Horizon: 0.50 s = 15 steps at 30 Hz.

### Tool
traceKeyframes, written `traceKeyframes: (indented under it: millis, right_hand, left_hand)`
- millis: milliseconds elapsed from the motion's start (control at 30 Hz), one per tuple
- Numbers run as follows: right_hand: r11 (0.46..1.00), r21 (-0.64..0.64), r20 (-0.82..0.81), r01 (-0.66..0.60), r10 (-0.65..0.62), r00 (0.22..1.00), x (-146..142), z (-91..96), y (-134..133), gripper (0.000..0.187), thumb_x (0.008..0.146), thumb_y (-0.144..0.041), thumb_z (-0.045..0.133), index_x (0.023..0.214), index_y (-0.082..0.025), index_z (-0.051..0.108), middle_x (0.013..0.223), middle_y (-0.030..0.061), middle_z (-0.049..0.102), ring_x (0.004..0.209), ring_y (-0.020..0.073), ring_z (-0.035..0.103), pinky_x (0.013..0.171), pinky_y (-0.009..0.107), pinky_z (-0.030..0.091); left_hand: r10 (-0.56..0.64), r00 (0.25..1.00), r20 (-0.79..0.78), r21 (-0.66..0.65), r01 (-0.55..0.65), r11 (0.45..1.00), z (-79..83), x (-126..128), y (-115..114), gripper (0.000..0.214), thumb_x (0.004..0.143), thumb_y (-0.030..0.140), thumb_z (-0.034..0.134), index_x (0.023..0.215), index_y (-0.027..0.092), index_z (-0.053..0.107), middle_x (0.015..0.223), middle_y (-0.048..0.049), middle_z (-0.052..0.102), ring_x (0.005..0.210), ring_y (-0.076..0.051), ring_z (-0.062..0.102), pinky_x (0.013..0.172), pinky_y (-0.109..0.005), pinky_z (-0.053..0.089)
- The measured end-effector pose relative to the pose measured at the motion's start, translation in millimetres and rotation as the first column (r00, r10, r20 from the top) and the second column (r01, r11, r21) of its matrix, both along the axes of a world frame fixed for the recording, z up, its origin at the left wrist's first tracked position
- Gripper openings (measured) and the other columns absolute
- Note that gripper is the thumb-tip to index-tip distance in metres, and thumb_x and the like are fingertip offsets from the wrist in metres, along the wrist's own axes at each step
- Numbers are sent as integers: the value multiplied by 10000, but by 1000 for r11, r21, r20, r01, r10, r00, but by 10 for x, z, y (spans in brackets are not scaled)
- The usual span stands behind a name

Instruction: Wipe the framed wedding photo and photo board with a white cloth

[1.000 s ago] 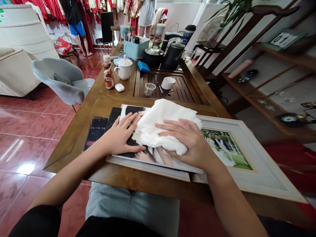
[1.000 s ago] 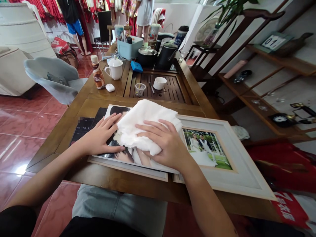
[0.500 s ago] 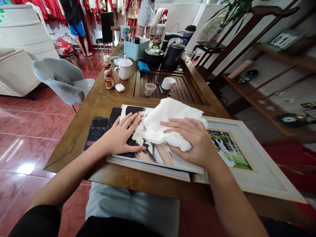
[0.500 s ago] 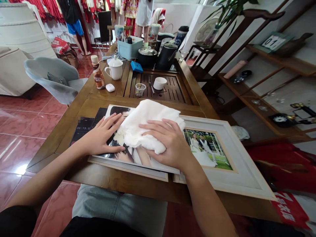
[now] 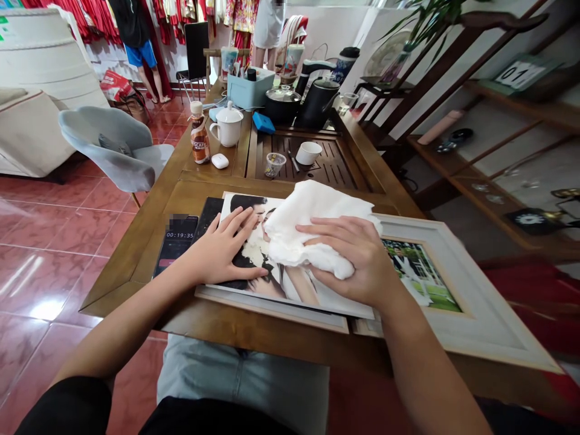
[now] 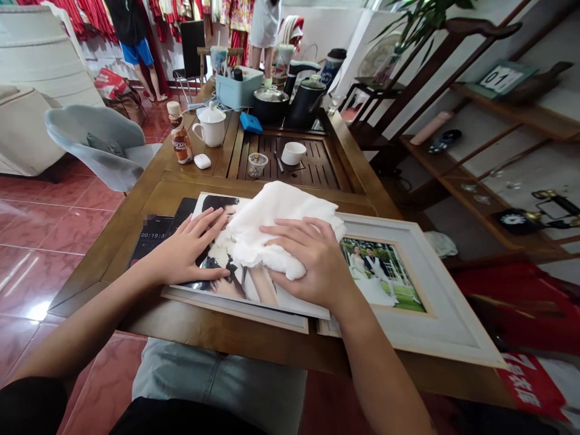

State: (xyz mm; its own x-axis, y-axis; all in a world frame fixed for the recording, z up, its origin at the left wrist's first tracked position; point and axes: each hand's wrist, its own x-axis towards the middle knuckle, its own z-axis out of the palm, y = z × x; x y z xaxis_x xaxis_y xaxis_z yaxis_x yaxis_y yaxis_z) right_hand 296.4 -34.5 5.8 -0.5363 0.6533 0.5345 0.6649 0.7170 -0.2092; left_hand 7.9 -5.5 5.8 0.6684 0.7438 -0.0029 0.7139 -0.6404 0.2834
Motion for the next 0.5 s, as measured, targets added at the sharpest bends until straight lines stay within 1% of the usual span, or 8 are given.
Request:
traceKeyframes:
  millis: [67,200,267,333,433,500]
  right_hand:
    - [1000,11,-5,-6,6,1000,0,-9,8,156,866,-311,644,1016,-269,651,1281,72,756,1230,337,676,1034,550,415]
    - [989,-28,-16,-144,144,990,13,-21,1,176,865,-322,627,1032,-269,638,1289,67,751,1263,336,654,1060,562,382]
    - [981,-42,-16,-190,190,982,23,-20,-4,179,865,-323,620,1037,-272,628,1289,67,751,1268,331,653,1069,563,372]
    - [984,-40,-13,-174,174,985,31,-15,-6,170,873,-323,614,1035,-275,622,1284,66,753,1262,327,657,1067,561,375]
    - [997,-9,-2,-80,80,997,32,-5,-6,148,879,-303,615,1023,-270,620,1269,65,758,1236,327,671,1041,549,397]
    - [999,6,3,-44,44,999,31,-2,-7,150,869,-280,622,1018,-264,620,1263,67,759,1222,329,675,1026,544,403]
  left_hand:
    - [6,1000,-12,-4,-6,1000,3,4,0,1069,925,841,452,1686,176,104,1755,-140,87,1626,-363,85,1301,-580,120]
    - [6,1000,-17,-12,-6,1000,1,7,2,1075,921,841,453,1684,172,101,1754,-144,85,1626,-360,84,1301,-577,115]
    - [3,1000,-12,-8,-3,1000,1,5,2,1068,924,839,450,1685,178,98,1753,-147,86,1626,-360,85,1299,-582,116]
    - [5,1000,-8,-5,-5,1000,5,2,0,1066,925,839,450,1685,180,96,1754,-144,82,1627,-359,81,1299,-582,115]
    - [8,1000,-13,-10,-8,1000,15,0,-5,1068,923,842,455,1685,181,103,1756,-135,79,1627,-355,81,1304,-567,112]
    - [7,1000,-18,-13,-7,1000,19,3,-7,1067,924,841,458,1684,179,108,1756,-134,77,1627,-357,83,1305,-563,112]
